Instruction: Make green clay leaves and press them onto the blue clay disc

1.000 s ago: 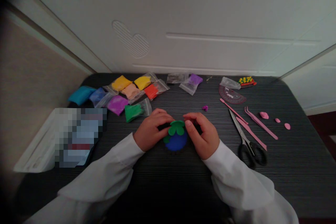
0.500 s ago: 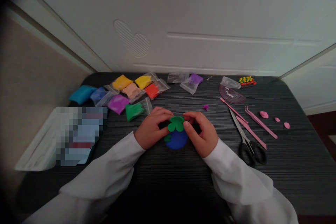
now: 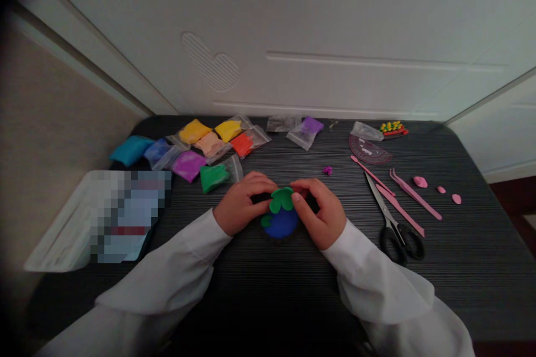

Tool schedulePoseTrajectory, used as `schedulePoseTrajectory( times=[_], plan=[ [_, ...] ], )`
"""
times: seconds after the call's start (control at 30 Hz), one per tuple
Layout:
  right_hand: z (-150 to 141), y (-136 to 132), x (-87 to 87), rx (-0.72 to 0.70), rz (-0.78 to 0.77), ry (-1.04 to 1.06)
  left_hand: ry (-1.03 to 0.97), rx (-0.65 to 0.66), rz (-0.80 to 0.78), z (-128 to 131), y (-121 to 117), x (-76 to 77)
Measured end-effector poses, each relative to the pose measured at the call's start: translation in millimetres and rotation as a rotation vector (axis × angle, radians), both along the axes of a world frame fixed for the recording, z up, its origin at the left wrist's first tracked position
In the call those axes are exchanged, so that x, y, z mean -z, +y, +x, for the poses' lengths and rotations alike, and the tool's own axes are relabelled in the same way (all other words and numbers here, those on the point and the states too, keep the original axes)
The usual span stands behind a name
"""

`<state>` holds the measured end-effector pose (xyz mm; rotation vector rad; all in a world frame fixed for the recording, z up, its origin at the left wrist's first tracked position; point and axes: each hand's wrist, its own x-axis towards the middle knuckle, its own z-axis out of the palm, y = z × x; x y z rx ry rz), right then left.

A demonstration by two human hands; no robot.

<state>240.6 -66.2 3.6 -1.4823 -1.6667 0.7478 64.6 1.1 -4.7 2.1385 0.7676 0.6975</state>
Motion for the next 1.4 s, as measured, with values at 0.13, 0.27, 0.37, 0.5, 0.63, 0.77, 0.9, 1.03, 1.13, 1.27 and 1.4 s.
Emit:
schedulePoseTrajectory(
  times=[0.13,0.27,0.37,0.5,0.63,0.77,0.9,1.03,1.13,1.27,1.4],
  plan=[
    [0.8,-0.3,0.2,0.038,0.001,0.034,0.002,-0.001,-0.035,-1.3,0.1,1.8],
    [5.6,1.7,-2.3,0.261,0.113,0.198,0.011,-0.010,-0.062,-1.2,1.2,1.8],
    [9.1,2.4,-5.0,0.384,0.194,0.304,0.031,0.017,-0.063,-1.6,2.2,-0.3],
    [8.0,0.1,-6.3,0.265,0.043,0.168,0.064,0.041,-0.077,-3.7,4.1,-1.9],
    [3.7,1.0,-5.3,0.138,-0.020,-0.068,0.066,0.026,-0.085,-5.0,6.8,0.4],
    [2.1,2.1,-4.3,-0.011,-0.023,-0.233,0.065,0.020,-0.103,-4.7,6.7,0.5],
    [1.2,1.0,0.5,-0.083,0.002,-0.344,0.076,0.014,-0.110,-3.2,5.8,-1.2],
    [-1.3,1.7,5.7,-0.059,0.039,-0.366,0.078,-0.003,-0.075,-1.8,5.6,-3.6],
    [-2.8,4.4,8.3,-0.024,0.053,-0.346,0.087,-0.001,-0.065,-1.6,5.4,-4.4],
    [-3.6,8.7,10.1,-0.003,0.047,-0.318,0.081,-0.052,-0.126,-2.2,3.2,-3.6],
    [-4.5,10.6,9.6,-0.003,0.042,-0.295,0.065,-0.089,-0.167,-3.7,1.1,-2.7]
  ],
)
